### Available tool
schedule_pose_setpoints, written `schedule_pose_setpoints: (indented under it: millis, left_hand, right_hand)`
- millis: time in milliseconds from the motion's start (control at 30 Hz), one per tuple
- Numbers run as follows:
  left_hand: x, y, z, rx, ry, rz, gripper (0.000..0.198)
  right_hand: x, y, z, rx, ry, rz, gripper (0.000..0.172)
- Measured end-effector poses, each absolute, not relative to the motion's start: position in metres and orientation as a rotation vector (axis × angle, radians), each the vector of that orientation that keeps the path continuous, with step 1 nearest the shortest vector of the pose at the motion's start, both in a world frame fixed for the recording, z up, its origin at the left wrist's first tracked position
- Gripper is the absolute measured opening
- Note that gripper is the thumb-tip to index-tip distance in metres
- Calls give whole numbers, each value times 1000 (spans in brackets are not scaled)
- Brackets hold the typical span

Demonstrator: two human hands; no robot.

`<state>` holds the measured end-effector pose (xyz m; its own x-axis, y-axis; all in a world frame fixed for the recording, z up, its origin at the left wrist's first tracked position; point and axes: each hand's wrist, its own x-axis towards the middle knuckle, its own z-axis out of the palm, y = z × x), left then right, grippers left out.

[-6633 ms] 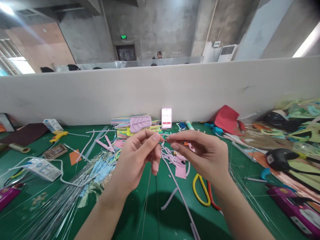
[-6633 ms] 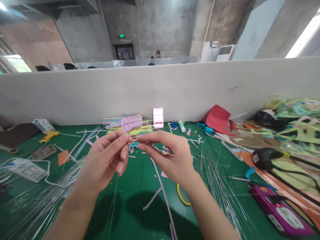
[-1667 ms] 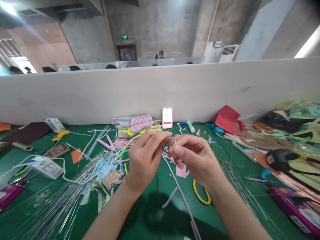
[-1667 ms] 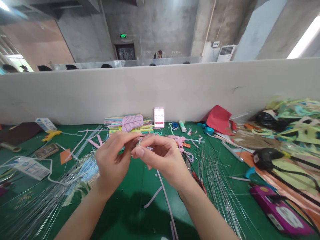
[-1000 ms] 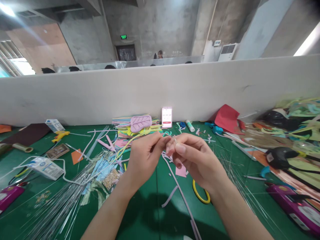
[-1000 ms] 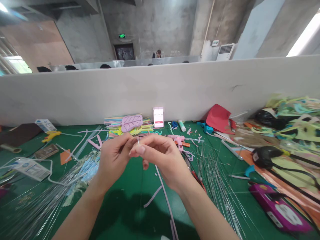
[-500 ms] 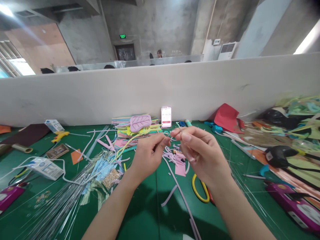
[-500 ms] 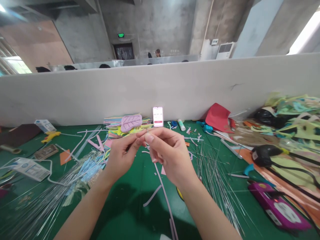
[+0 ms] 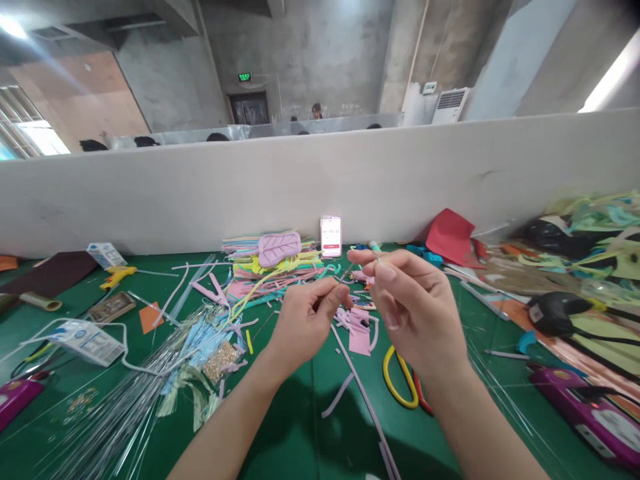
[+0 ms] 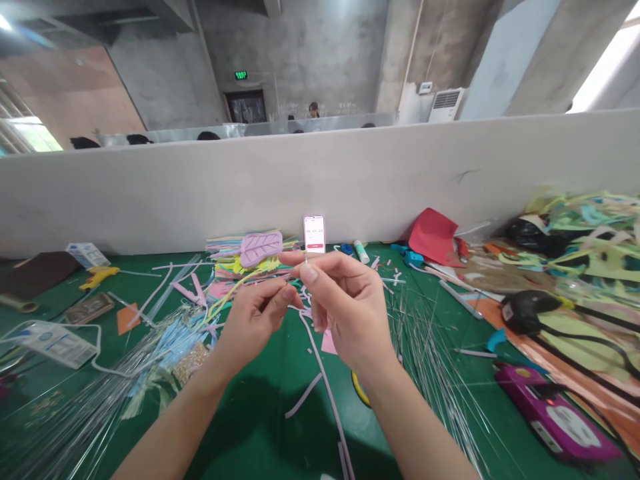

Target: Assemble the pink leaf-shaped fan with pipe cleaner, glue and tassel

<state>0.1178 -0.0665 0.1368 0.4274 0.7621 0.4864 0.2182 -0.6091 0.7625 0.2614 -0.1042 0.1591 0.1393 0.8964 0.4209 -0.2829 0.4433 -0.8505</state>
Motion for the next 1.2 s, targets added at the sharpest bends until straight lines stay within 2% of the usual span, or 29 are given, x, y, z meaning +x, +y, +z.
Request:
schedule_pose_setpoints:
  millis: [233, 333, 433, 500, 600, 767, 1100, 1200]
  left_hand:
    - [116, -69, 144, 2155, 847, 1237, 39]
    - [114, -68, 144, 2289, 860, 1379, 33]
    - [109, -65, 144, 2426, 807, 1422, 27]
    - [105, -64, 144, 2511, 779, 1424, 27]
    - [102, -62, 144, 2585, 791, 1462, 29]
    - [107, -63, 143, 2517, 779, 1455, 30]
    - [106, -68, 151, 2236, 869, 1111, 36]
    - [105, -69, 153, 2197, 882, 1135, 35]
  right_hand:
    - [258, -105, 160, -675, -1130, 927, 13]
    - [261, -105, 164, -600, -1106, 1090, 13]
    - [267, -103, 167, -546, -1149, 1297, 19]
    - [270, -101, 166, -544, -1177, 1365, 25]
    - [273, -97, 164, -553, -1187, 1397, 23]
    - [270, -97, 161, -551, -1153, 1321, 19]
    - [265, -90, 154, -629, -1216, 1092, 11]
    - [266, -86, 152, -634, -1180, 1105, 17]
